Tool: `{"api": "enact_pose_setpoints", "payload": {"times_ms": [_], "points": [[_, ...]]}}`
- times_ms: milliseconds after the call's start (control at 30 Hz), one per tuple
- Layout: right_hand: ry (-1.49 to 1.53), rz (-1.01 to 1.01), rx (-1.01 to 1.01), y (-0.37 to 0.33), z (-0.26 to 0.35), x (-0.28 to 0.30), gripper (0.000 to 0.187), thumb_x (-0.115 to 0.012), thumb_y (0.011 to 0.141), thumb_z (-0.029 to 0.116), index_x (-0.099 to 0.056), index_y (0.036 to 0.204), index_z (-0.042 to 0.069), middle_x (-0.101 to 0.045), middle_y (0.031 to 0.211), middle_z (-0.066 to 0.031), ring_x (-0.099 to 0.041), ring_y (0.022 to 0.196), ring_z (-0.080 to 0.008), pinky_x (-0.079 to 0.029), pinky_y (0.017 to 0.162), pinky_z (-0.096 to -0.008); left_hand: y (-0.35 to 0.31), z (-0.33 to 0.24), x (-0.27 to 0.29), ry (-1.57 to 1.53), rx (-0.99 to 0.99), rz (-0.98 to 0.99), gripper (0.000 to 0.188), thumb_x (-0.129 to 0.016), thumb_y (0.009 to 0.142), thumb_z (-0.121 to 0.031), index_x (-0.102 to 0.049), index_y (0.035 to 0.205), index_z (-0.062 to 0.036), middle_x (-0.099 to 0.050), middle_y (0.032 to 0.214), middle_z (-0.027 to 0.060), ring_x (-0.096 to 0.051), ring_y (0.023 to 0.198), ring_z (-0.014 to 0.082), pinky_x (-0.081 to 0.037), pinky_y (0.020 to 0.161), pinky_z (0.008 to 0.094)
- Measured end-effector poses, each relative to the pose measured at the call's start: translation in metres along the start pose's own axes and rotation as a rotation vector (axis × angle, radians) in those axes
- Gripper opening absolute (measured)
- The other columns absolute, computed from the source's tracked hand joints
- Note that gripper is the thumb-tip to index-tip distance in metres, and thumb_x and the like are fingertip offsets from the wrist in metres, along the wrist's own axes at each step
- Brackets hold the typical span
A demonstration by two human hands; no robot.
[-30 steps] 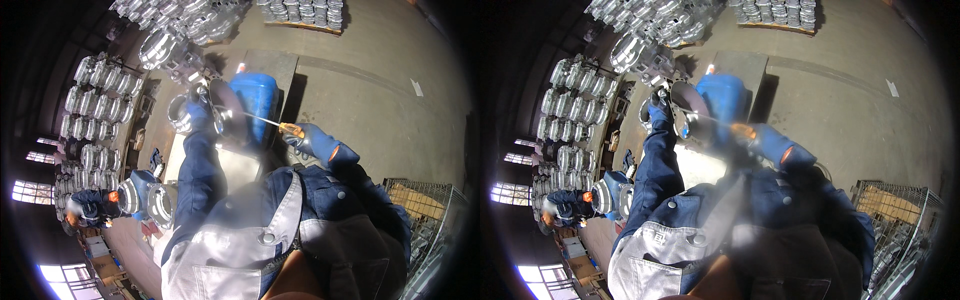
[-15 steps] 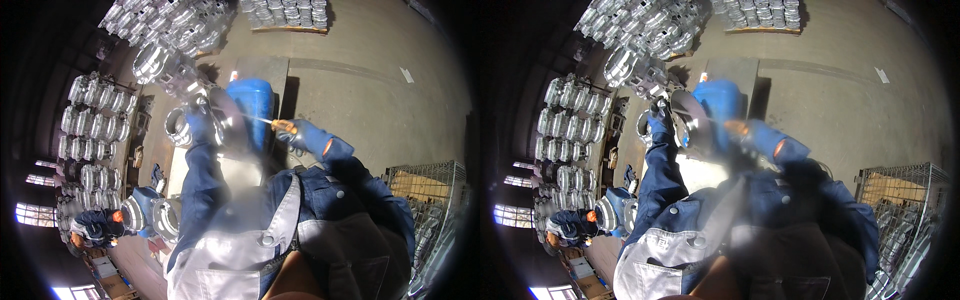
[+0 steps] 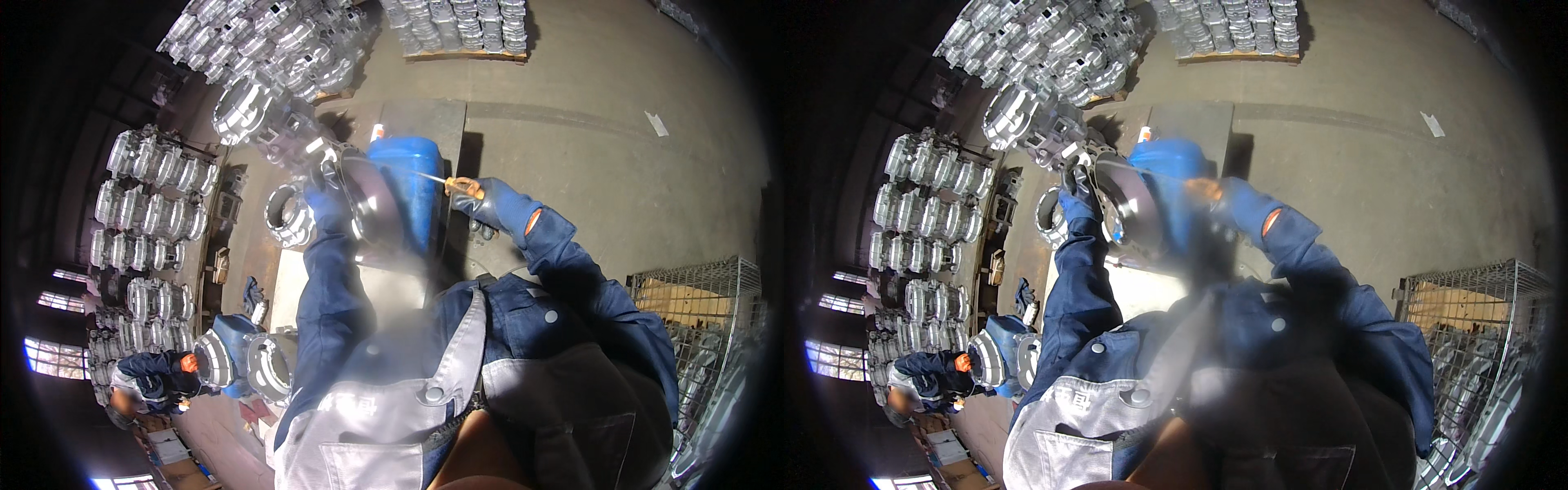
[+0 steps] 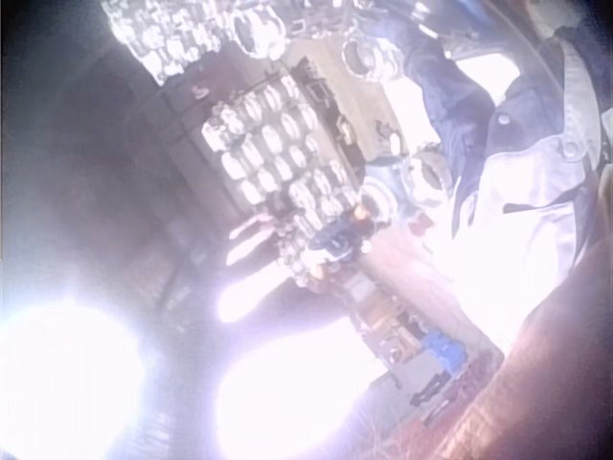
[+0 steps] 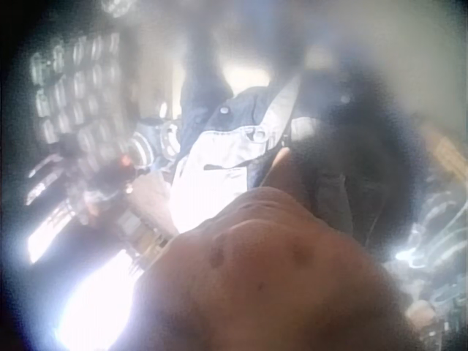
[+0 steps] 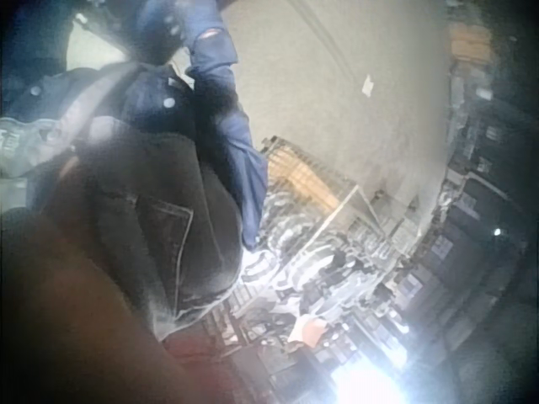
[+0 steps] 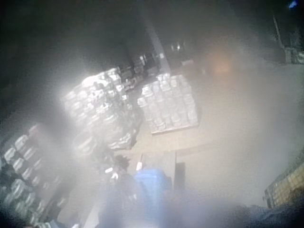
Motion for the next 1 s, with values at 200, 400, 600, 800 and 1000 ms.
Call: {"api": "enact_pose_setpoints", "payload": {"times_ms": [200,400,600,800,1000], "points": [[0.094,0.061,-0.075,0.009,0.0,0.002,0.059,-0.041,0.097,0.061,-0.048,0.142,0.025,-0.065,0.121,-0.0138,-0.068,0.072,-0.0229,-0.055,0.053,-0.0345,0.01,0.029,-0.007,-0.054,0.095,-0.008,0.028,-0.055,0.093,-0.005,-0.059,0.12,-0.0115,-0.062,0.098,0.0093,-0.059,0.086,0.0178,-0.05,0.072,0.0337],[0.046,0.081,-0.129,0.006,0.014,0.019,0.057,-0.042,0.1,0.053,-0.049,0.142,0.016,-0.056,0.138,-0.0127,-0.057,0.121,-0.0238,-0.044,0.102,-0.0308,0.013,0.043,-0.007,-0.012,0.075,-0.036,0.022,-0.058,0.093,-0.007,-0.062,0.114,-0.0111,-0.064,0.094,0.0121,-0.061,0.086,0.021,-0.05,0.072,0.0351],[-0.003,0.069,-0.183,0.012,0.01,0.031,0.049,-0.045,0.101,0.044,-0.051,0.14,0.015,-0.059,0.134,-0.0121,-0.059,0.117,-0.024,-0.047,0.098,-0.0306,0.012,0.049,-0.005,-0.098,0.141,-0.021,0.021,-0.058,0.097,-0.014,-0.062,0.114,-0.0048,-0.065,0.102,0.0105,-0.06,0.093,0.0194,-0.049,0.08,0.0321],[0.276,0.102,-0.065,0.012,0.02,0.03,0.038,-0.056,0.098,0.038,-0.059,0.126,0.013,-0.064,0.106,-0.0059,-0.057,0.076,-0.0101,-0.049,0.06,-0.0248,0.005,0.039,0.001,-0.275,0.2,0.017,0.023,-0.058,0.097,-0.015,-0.06,0.116,-0.0019,-0.063,0.103,0.0066,-0.058,0.093,0.0146,-0.047,0.078,0.0291],[0.339,0.102,-0.071,-0.006,0.036,0.043,0.037,-0.057,0.097,0.035,-0.057,0.122,0.008,-0.065,0.096,-0.0039,-0.057,0.057,-0.009,-0.05,0.041,-0.0241,0.007,0.035,-0.003,-0.268,0.205,0.025,0.019,-0.059,0.097,-0.014,-0.063,0.114,-0.006,-0.064,0.099,0.0065,-0.059,0.089,0.0145,-0.048,0.077,0.0299]]}}
Point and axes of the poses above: each hand's wrist, its own y-axis towards the middle knuckle, its own x-axis out of the back of the hand, z = x × y, the point moved 7 cm from there along y, towards the middle knuckle
